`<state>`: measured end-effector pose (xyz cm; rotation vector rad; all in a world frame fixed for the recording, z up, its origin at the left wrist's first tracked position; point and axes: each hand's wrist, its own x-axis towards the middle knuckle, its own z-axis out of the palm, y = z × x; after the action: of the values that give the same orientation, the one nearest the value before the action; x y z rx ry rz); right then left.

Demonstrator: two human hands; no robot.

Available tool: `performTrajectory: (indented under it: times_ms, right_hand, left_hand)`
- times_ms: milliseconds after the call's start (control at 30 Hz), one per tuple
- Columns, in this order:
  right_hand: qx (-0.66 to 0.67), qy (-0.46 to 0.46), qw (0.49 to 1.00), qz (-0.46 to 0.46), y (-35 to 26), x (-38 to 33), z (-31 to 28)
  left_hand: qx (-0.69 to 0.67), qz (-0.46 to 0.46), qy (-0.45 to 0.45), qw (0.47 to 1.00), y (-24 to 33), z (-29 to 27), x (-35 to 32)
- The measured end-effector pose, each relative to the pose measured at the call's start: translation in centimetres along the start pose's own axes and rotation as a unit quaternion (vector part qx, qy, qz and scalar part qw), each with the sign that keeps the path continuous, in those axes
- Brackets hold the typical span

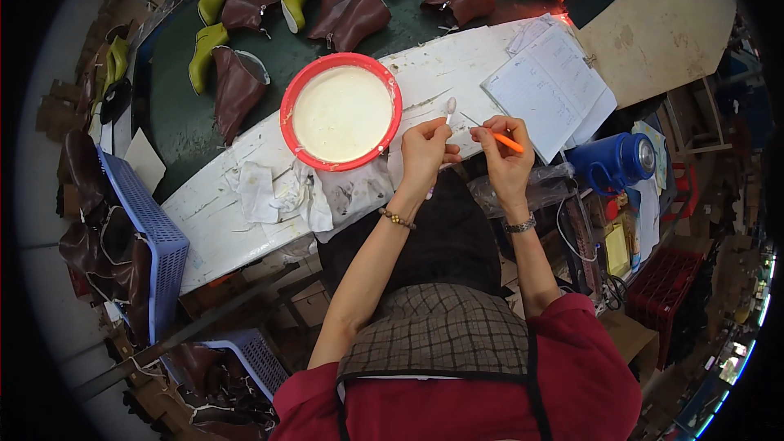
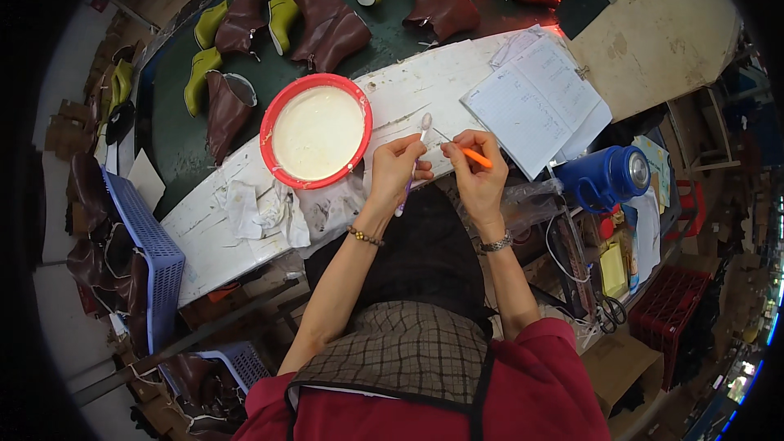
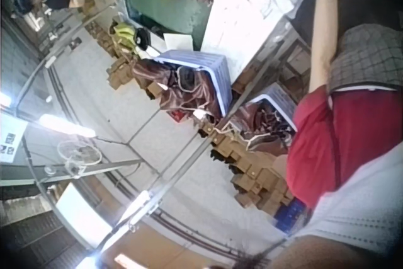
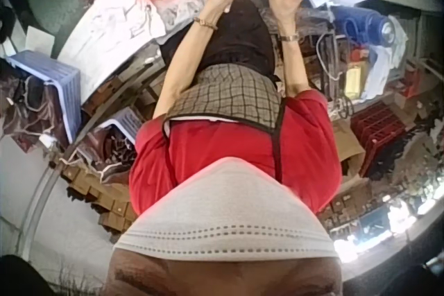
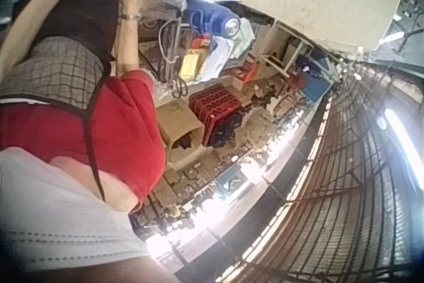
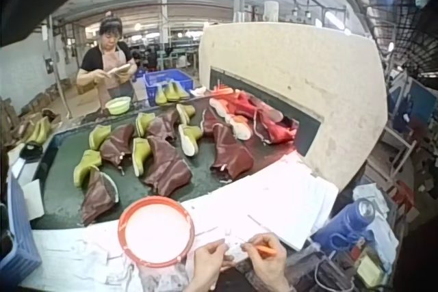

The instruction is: The person applies a white adhesive to the edges of brown boot uppers using a spoon. They scoop the adhesive from a red bowl and carefully spread it along the seams of the boot parts, handling them one at a time. The person works at a table in a workshop environment with other boot parts and tools visible.

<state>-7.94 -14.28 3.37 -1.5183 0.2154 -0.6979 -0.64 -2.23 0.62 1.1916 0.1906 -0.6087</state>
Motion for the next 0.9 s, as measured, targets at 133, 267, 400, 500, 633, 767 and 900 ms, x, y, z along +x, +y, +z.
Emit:
performTrajectory:
  times_ms: [133,267,400,500,633,767,900]
  right_hand:
    - [-0.150,-0.046,0.982,-0.104,1.0,0.3,-0.2]
    - [-0.189,-0.067,0.970,-0.135,1.3,0.4,-0.1]
    - [-0.234,-0.094,0.954,-0.161,0.9,0.2,0.0]
    - [-0.275,-0.123,0.938,-0.172,0.3,0.0,0.3]
    - [-0.326,-0.151,0.914,-0.192,1.5,-0.1,0.4]
    - [-0.347,-0.130,0.893,-0.255,2.2,0.3,1.1]
    - [-0.372,-0.106,0.878,-0.281,2.4,0.8,1.0]
  left_hand:
    - [0.013,-0.004,0.003,1.000,-0.2,0.0,0.2]
    - [0.027,0.000,0.006,1.000,-0.4,0.3,0.3]
    - [0.040,0.005,0.004,0.999,-0.6,0.3,0.4]
    - [0.045,0.010,0.004,0.999,-0.7,0.5,0.4]
    - [0.100,0.031,0.016,0.994,-0.9,0.6,0.3]
    - [0.147,0.078,0.047,0.985,-1.5,0.6,0.8]
    - [0.148,0.092,-0.005,0.985,-2.0,0.2,0.9]
